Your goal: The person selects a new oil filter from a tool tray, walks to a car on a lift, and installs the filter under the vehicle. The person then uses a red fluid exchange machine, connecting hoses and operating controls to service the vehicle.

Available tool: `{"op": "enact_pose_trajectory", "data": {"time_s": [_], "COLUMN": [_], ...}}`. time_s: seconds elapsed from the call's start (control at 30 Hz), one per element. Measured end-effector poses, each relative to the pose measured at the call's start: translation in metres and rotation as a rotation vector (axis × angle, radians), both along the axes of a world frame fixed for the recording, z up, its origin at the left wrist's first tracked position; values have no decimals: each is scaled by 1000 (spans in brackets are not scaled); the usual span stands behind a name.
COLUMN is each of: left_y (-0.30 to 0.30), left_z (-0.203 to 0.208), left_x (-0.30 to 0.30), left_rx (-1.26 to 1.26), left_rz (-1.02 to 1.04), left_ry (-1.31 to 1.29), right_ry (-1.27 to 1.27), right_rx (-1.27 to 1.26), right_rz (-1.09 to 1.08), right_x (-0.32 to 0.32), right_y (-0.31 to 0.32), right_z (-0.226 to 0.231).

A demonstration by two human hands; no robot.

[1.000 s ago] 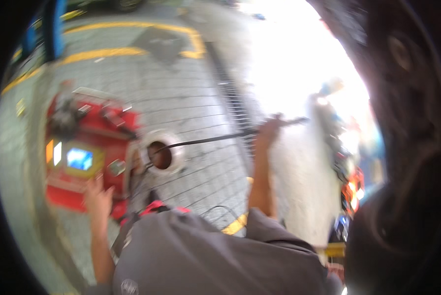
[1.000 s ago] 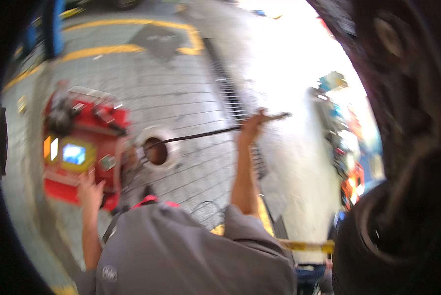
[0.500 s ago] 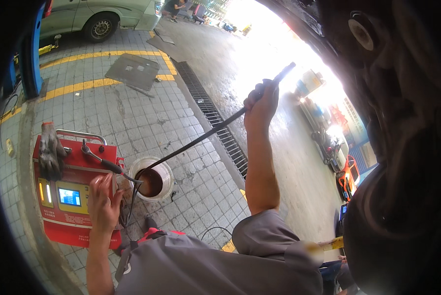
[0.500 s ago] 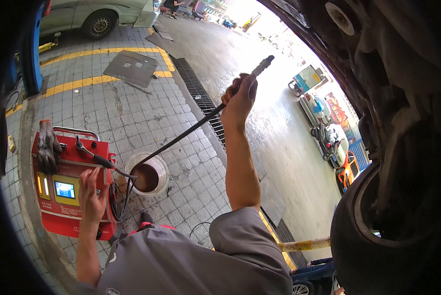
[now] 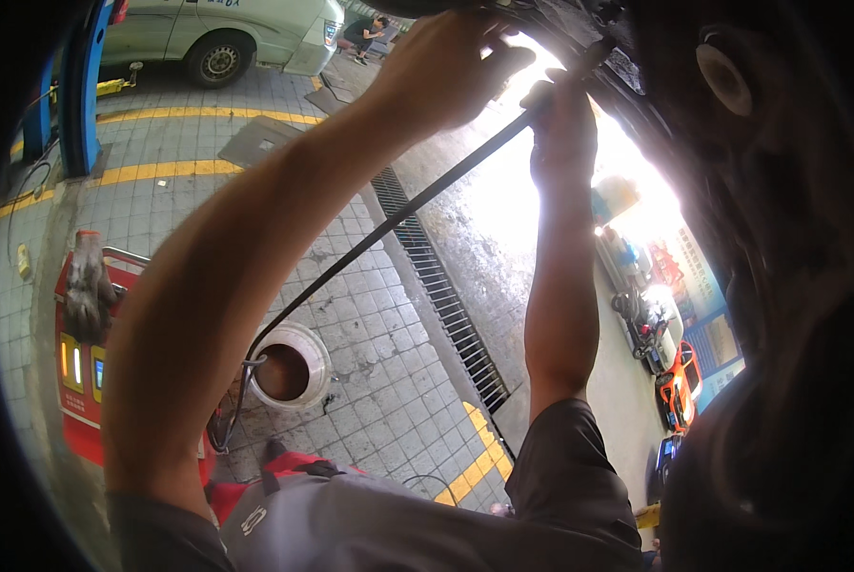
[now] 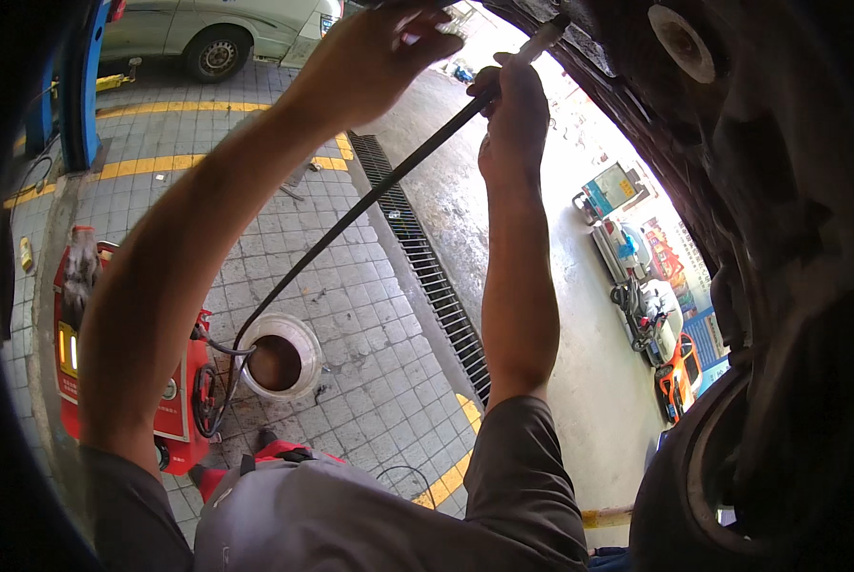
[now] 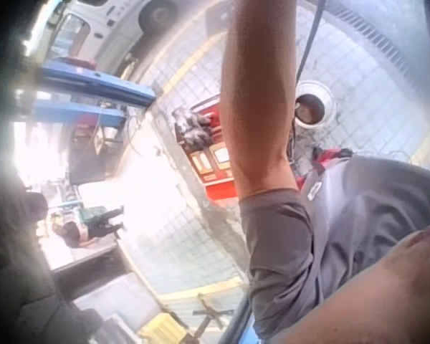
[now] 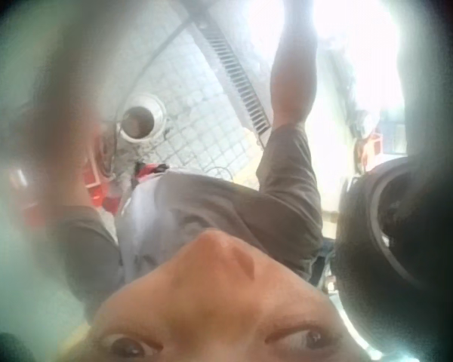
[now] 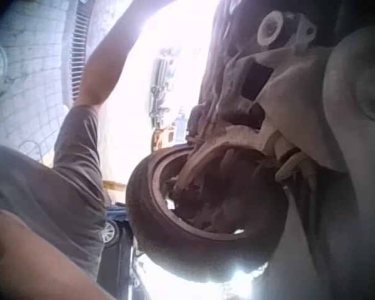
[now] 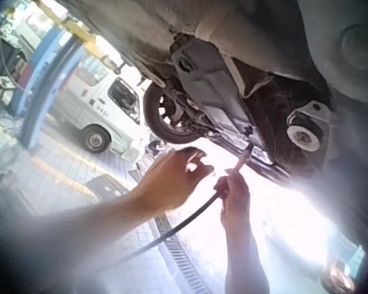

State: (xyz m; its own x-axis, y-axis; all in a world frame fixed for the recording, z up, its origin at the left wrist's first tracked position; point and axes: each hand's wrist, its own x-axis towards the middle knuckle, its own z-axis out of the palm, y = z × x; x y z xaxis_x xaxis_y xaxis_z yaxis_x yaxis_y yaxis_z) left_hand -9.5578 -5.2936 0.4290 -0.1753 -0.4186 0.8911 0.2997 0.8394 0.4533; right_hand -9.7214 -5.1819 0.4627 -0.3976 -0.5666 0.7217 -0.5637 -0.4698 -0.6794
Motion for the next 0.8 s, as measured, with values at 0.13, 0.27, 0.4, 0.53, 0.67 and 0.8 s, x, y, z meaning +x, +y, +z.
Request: {"op": "enact_pose_trajectory", "data": {"time_s": [0.13, 0.27, 0.4, 0.53, 0.67, 0.8], "left_y": [4, -6, -7, -17, -18, -14], "left_z": [55, 87, 101, 115, 118, 120], "left_x": [-27, -39, -68, -99, -121, -131], "left_rx": [185, 302, 272, 311, 524, 405], "left_rz": [-77, -355, -298, -372, -538, -390], "left_ry": [140, -73, 129, 12, 145, 220], "right_ry": [25, -29, -63, -73, -71, -32], "right_rx": [111, 138, 136, 170, 179, 192], "right_rz": [-39, -45, -21, -92, -146, -43], "right_x": [0, 10, 9, 7, 4, -9], "right_y": [9, 12, 10, 12, 14, 12], "right_z": [15, 21, 21, 22, 21, 21]}}
